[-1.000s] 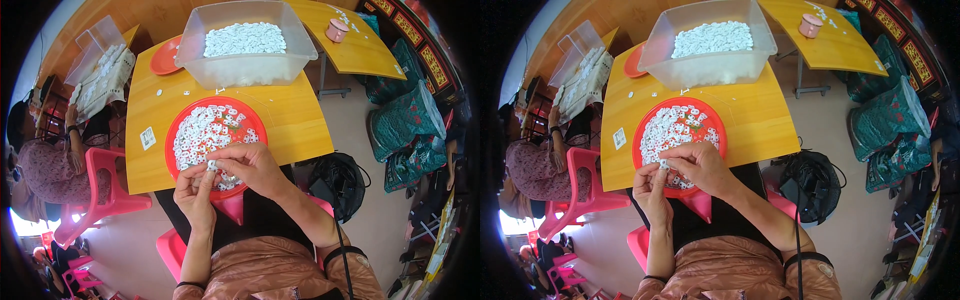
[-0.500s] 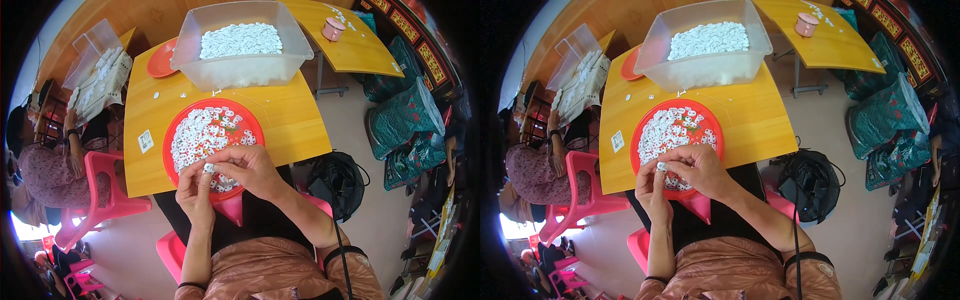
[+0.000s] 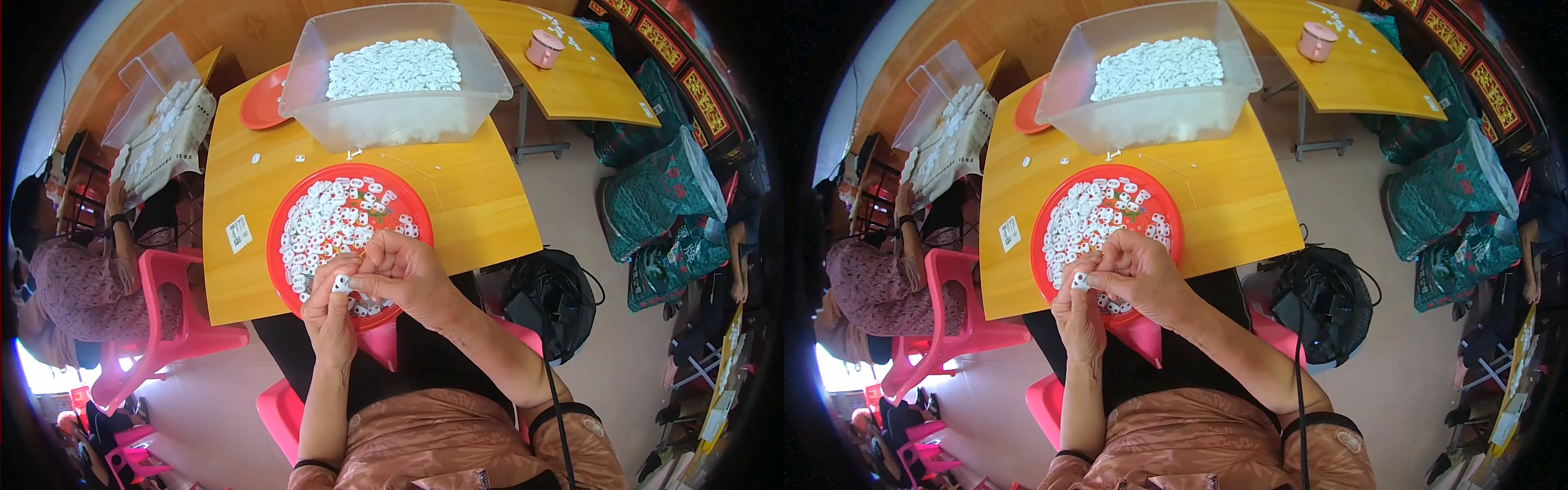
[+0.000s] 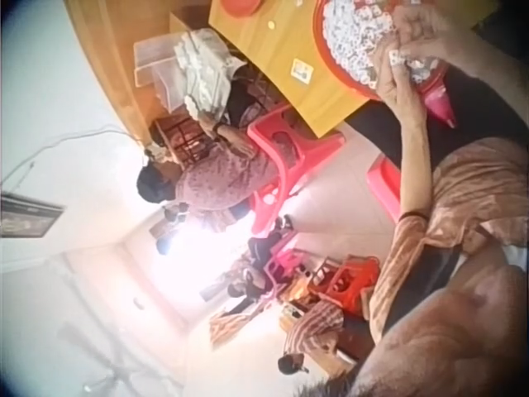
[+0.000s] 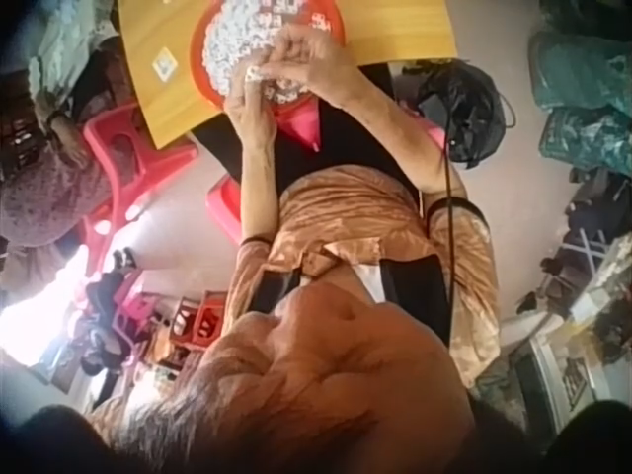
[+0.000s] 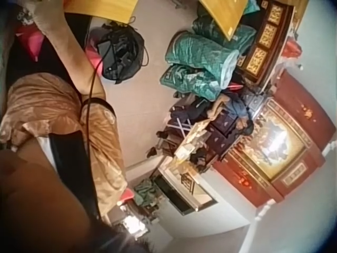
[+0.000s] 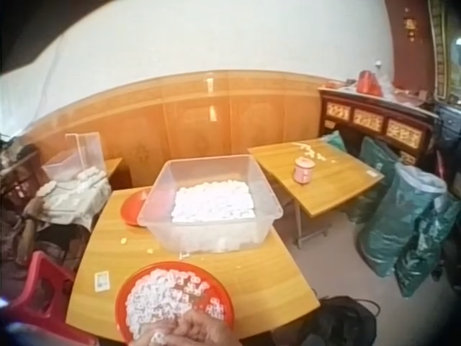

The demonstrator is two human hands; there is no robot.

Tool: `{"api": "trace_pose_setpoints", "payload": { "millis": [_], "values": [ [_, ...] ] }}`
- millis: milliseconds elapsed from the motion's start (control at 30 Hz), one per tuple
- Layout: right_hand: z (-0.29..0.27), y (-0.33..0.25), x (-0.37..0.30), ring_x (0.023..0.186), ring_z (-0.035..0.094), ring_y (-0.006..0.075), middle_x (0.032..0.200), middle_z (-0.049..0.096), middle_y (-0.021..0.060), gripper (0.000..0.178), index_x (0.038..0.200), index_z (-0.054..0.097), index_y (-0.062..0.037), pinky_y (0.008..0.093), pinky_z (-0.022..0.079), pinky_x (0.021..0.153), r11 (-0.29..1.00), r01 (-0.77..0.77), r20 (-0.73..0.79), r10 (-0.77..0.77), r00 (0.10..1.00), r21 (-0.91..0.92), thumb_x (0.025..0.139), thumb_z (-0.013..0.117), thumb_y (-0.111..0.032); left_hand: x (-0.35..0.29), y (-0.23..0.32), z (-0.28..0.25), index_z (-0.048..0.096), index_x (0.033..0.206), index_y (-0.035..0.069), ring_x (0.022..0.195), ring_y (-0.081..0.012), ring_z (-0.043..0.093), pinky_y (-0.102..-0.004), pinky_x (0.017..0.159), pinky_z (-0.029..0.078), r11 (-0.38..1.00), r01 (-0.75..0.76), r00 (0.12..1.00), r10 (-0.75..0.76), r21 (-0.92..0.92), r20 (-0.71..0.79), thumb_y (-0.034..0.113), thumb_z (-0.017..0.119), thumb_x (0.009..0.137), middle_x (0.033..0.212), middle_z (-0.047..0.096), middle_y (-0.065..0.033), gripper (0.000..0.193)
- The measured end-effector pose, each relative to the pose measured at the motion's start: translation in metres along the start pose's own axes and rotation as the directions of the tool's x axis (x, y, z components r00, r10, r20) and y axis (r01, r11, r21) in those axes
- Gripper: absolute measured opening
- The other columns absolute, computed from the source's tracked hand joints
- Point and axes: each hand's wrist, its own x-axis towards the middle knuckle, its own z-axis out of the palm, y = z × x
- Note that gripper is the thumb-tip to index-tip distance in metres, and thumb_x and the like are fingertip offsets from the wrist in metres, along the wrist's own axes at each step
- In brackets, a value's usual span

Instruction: Manually assembling or sorting small white and red plastic components on a red tray.

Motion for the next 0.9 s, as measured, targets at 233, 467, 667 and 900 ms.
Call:
{"api": "trace_pose_setpoints", "payload": {
  "millis": [233, 467, 667, 900],
  "values": [
    [0.013, -0.018, -0.004, 0.073, 0.058, 0.0042, 0.083, 0.066, -0.0015, 0.008, 0.102, 0.062, -0.0053, 0.0214, 0.045, 0.065, 0.983, -0.132, -0.043, 0.128, 0.991, -0.124, 0.101, 0.070, -0.007, -0.002, 0.016, 0.006, 0.072, 0.123, -0.004, 0.131, -0.0274, 0.057, -0.0425, 0.113, 0.043, 0.989, 0.056, 0.994, -0.067, -0.136, -0.081, 0.023, 0.065, 0.105, 0.136, 0.063, -0.0152, 0.033],
    [0.015, -0.016, -0.007, 0.067, 0.054, 0.0037, 0.075, 0.064, 0.0000, 0.027, 0.091, 0.071, -0.0011, 0.0220, 0.039, 0.057, 0.975, -0.164, 0.062, 0.175, 0.983, -0.149, 0.105, 0.067, -0.023, -0.009, 0.018, 0.008, 0.072, 0.126, -0.002, 0.120, -0.0198, 0.060, -0.0303, 0.092, 0.052, 0.994, 0.045, 0.994, -0.053, -0.096, -0.093, 0.027, 0.066, 0.105, 0.136, 0.062, -0.0124, 0.036],
    [0.010, -0.021, -0.008, 0.061, 0.049, 0.0043, 0.077, 0.064, 0.0003, 0.021, 0.098, 0.070, -0.0013, 0.0216, 0.037, 0.056, 0.955, -0.257, 0.118, 0.275, 0.954, -0.147, 0.108, 0.062, -0.018, -0.005, 0.029, 0.007, 0.072, 0.126, -0.001, 0.118, -0.0189, 0.060, -0.0289, 0.091, 0.051, 0.986, 0.083, 0.995, -0.090, -0.147, -0.045, 0.030, 0.068, 0.104, 0.133, 0.062, -0.0115, 0.039],
    [0.022, -0.017, -0.010, 0.064, 0.053, 0.0064, 0.076, 0.064, 0.0028, 0.019, 0.102, 0.063, -0.0006, 0.0249, 0.041, 0.056, 0.949, -0.036, 0.140, 0.084, 0.987, -0.312, 0.108, 0.063, -0.018, -0.008, 0.022, -0.003, 0.068, 0.129, -0.002, 0.121, -0.0232, 0.060, -0.0386, 0.107, 0.048, 0.985, 0.096, 0.993, -0.105, -0.144, -0.055, 0.042, 0.070, 0.101, 0.136, 0.061, -0.0135, 0.052]
  ]
}}
